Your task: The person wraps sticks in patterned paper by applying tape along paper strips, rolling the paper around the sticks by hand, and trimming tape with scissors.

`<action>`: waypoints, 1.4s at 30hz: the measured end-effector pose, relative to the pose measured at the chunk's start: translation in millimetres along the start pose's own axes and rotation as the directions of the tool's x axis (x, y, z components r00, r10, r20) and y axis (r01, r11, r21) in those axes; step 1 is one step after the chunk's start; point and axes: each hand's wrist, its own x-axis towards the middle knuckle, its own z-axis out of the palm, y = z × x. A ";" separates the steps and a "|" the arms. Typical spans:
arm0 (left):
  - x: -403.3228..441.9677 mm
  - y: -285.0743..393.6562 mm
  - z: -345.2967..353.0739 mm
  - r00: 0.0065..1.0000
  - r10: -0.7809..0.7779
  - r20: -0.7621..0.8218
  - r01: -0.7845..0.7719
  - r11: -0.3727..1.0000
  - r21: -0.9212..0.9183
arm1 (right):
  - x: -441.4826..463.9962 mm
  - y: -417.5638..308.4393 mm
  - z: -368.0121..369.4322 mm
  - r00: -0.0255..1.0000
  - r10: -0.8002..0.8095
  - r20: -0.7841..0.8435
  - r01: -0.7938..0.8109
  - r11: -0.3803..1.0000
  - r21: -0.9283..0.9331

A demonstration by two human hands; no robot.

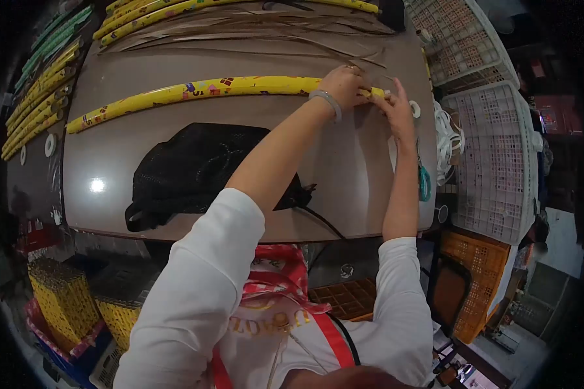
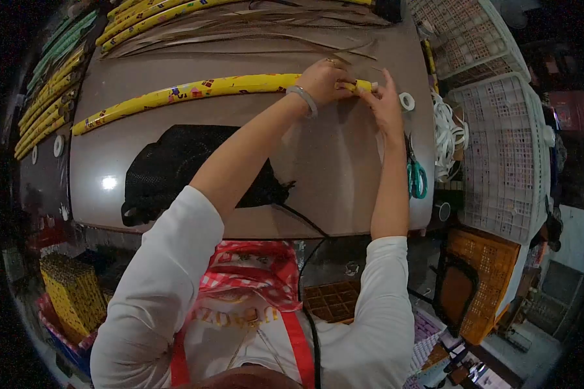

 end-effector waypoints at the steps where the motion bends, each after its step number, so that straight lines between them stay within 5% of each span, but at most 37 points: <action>1: -0.2 2.6 -2.7 1.000 -0.018 0.016 0.017 1.000 0.009 | 0.3 1.5 -5.4 0.998 0.001 0.063 -0.004 0.999 0.042; 5: 0.8 1.4 -0.4 0.999 -0.040 0.034 0.039 0.999 0.011 | -0.1 0.6 -12.7 0.988 0.060 0.141 -0.085 0.981 0.175; 8: 2.9 -3.1 3.5 1.000 -0.011 0.006 0.011 1.000 0.024 | 5.5 -0.5 -5.8 0.985 0.164 0.057 -0.168 0.982 0.090; 11: 2.6 -1.6 0.3 1.000 0.011 0.020 -0.012 1.000 0.020 | 4.4 6.0 1.2 0.997 0.036 0.063 -0.044 0.989 0.140; 18: 6.0 0.4 -5.3 0.995 0.005 0.105 -0.008 0.999 0.035 | -3.3 -2.6 -12.9 0.993 0.029 0.116 -0.050 0.982 0.184; 19: 7.3 -2.1 -3.5 0.993 -0.014 0.115 0.009 0.999 0.042 | -5.2 -7.3 -11.6 0.991 -0.126 -0.033 0.119 0.979 -0.166; 20: 7.5 -1.6 -4.9 0.991 -0.036 0.126 0.030 0.998 0.049 | -7.0 -10.7 -9.9 0.942 -0.314 -0.116 0.214 0.832 -0.512; 21: 7.2 -1.2 -6.1 0.991 -0.036 0.128 0.030 0.998 0.051 | -5.3 -8.1 -9.7 0.943 -0.313 -0.117 0.214 0.833 -0.510; 23: 7.9 1.0 -9.3 0.966 -0.196 0.167 0.213 0.972 -0.095 | -0.3 -5.8 -10.2 0.736 -0.674 0.056 0.606 0.620 -0.498; 26: 6.7 5.6 -12.9 0.971 -0.208 0.120 0.218 0.973 -0.074 | -6.5 -10.9 -4.5 0.757 -0.625 0.189 0.581 0.512 -0.633; 30: 8.5 3.0 -12.2 0.967 -0.219 0.133 0.231 0.969 -0.084 | 3.0 -2.4 -8.1 0.657 -0.725 0.207 0.696 0.478 -0.535; 35: 8.6 2.0 -9.1 0.973 -0.191 0.129 0.195 0.981 -0.019 | -7.2 -14.2 -2.0 0.798 -0.596 0.096 0.557 0.667 -0.495; 42: 0.8 15.1 -16.6 0.976 -0.126 0.179 0.113 0.990 0.079 | 7.3 11.0 -7.8 0.759 -0.618 0.204 0.619 0.588 -0.520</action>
